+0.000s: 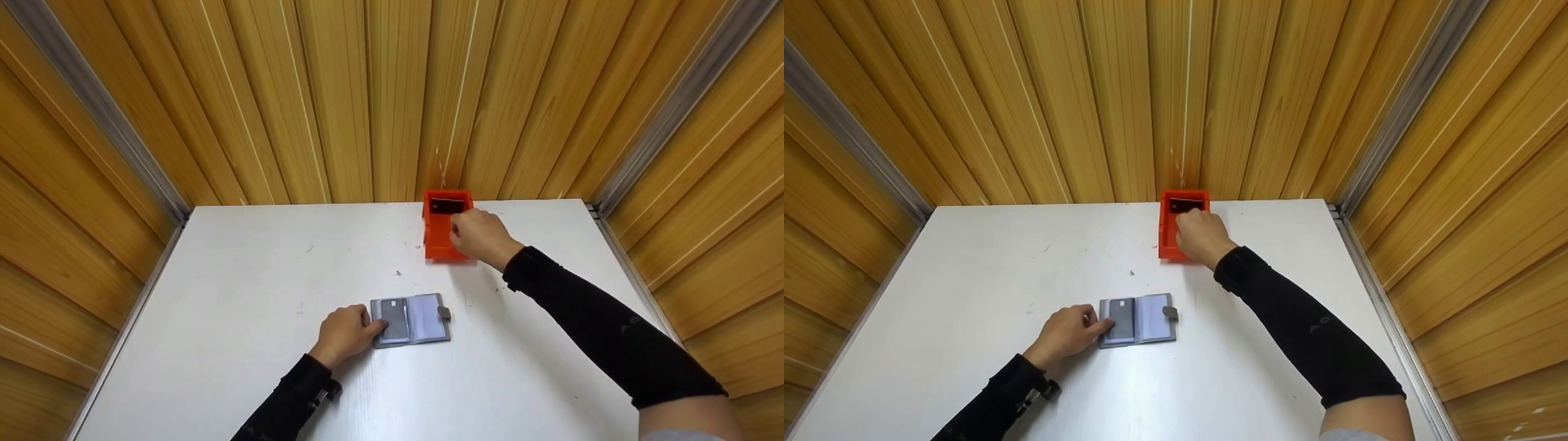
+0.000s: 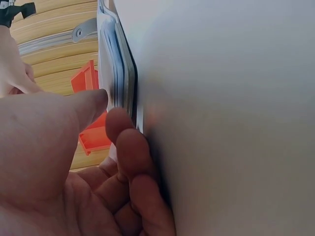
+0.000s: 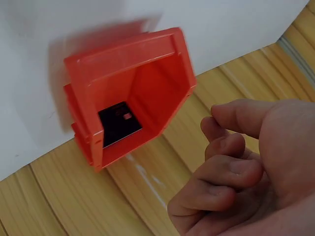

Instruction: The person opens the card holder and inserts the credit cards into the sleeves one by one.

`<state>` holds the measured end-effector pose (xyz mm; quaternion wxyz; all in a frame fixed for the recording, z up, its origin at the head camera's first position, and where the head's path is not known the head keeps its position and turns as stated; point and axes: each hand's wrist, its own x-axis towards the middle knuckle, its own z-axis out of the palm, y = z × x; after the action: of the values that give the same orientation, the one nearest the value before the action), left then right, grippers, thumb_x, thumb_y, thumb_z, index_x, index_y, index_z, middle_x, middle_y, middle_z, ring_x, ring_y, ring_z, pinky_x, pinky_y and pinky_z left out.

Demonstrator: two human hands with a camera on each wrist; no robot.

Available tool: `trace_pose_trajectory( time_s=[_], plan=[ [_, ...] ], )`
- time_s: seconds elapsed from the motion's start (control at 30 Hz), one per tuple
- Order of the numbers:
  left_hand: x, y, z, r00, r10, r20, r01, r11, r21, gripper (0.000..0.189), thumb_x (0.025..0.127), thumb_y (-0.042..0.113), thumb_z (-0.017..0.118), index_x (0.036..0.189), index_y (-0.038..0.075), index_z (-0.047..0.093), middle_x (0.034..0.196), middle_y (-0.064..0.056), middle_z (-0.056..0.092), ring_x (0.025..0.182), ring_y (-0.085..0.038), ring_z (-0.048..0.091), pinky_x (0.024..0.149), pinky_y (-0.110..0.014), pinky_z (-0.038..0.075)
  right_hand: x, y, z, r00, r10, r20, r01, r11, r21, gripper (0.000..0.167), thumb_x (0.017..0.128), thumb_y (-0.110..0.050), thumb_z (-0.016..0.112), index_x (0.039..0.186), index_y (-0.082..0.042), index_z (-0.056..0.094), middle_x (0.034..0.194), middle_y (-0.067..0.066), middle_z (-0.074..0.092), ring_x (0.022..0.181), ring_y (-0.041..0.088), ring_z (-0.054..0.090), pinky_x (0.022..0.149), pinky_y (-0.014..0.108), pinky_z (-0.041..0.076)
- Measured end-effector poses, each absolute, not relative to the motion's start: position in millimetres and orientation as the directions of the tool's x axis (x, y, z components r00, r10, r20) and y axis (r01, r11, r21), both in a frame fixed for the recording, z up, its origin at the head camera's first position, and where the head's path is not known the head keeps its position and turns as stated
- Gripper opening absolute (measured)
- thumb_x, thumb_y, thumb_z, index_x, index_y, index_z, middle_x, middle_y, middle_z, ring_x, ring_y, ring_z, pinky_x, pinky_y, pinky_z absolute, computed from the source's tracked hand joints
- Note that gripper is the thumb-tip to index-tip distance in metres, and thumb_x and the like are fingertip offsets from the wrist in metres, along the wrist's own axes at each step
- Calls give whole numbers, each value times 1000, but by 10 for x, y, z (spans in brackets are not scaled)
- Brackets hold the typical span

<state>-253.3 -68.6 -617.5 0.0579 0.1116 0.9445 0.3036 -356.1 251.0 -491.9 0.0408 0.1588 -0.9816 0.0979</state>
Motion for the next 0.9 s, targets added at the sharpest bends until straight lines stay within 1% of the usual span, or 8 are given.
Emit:
trace_pose_trajectory(
  time_s=[0.1, 0.2, 0.37, 0.47, 0.6, 0.7, 0.73, 0.9],
  plan=[
    [-2525, -676, -6172, -967, 250, -43, 178, 791, 585, 44, 98, 48, 79, 75, 17, 58, 66, 5, 54, 63, -15, 51, 59, -31, 37, -3594, 2551, -4932, -952, -284, 113, -301, 935, -188, 14, 102, -13, 67, 95, -4, 75, 83, 11, 73, 77, 28, 67, 74, 49, 61],
    [-2523, -672, -6163, -967, 252, -49, 177, 793, 583, 44, 98, 48, 79, 75, 17, 58, 67, 5, 54, 63, -15, 52, 59, -32, 37, -3593, 2550, -4963, -954, -283, 100, -298, 933, -201, 16, 101, -14, 67, 93, -4, 76, 81, 10, 73, 76, 27, 66, 74, 48, 61],
    [-2532, -685, -6153, -966, 257, -40, 186, 791, 583, 43, 99, 48, 78, 76, 17, 59, 67, 5, 55, 63, -15, 52, 60, -31, 38, -3528, 2422, -5052, -931, -360, 61, -364, 906, -216, 17, 99, -13, 69, 86, -6, 77, 74, 7, 71, 72, 24, 62, 69, 42, 55],
    [-2537, -691, -6153, -964, 264, -31, 196, 785, 588, 42, 99, 47, 78, 76, 17, 60, 67, 5, 56, 63, -14, 53, 60, -31, 38, -3461, 2310, -5112, -918, -396, -11, -382, 893, -240, 17, 101, -16, 73, 90, -7, 81, 73, 4, 69, 72, 22, 60, 67, 36, 51],
    [-2541, -686, -6153, -963, 270, -30, 200, 781, 592, 41, 99, 47, 79, 76, 18, 60, 68, 5, 56, 63, -14, 52, 60, -31, 38, -3388, 2207, -5221, -893, -437, -107, -402, 882, -246, 16, 103, -21, 75, 101, -8, 85, 86, 5, 78, 81, 24, 66, 77, 38, 59],
    [-2543, -682, -6150, -963, 268, -31, 199, 783, 589, 41, 98, 46, 79, 76, 17, 60, 68, 5, 56, 64, -15, 52, 60, -31, 38, -3359, 2164, -5309, -866, -475, -156, -432, 869, -242, 16, 101, -20, 76, 104, -9, 87, 99, 8, 83, 90, 26, 69, 89, 44, 62],
    [-2542, -682, -6148, -963, 267, -31, 199, 784, 588, 41, 98, 46, 79, 76, 17, 60, 68, 5, 56, 64, -15, 53, 60, -31, 38, -3354, 2154, -5337, -857, -484, -175, -438, 865, -246, 16, 101, -21, 77, 103, -9, 87, 100, 8, 83, 91, 25, 69, 91, 44, 62],
    [-2540, -685, -6144, -964, 263, -30, 197, 790, 580, 42, 97, 47, 80, 76, 18, 60, 69, 5, 57, 65, -15, 53, 60, -31, 39, -3319, 2123, -5436, -831, -490, -264, -430, 866, -256, 16, 99, -23, 82, 105, -10, 87, 99, 8, 82, 88, 23, 64, 85, 40, 60]
  ],
)
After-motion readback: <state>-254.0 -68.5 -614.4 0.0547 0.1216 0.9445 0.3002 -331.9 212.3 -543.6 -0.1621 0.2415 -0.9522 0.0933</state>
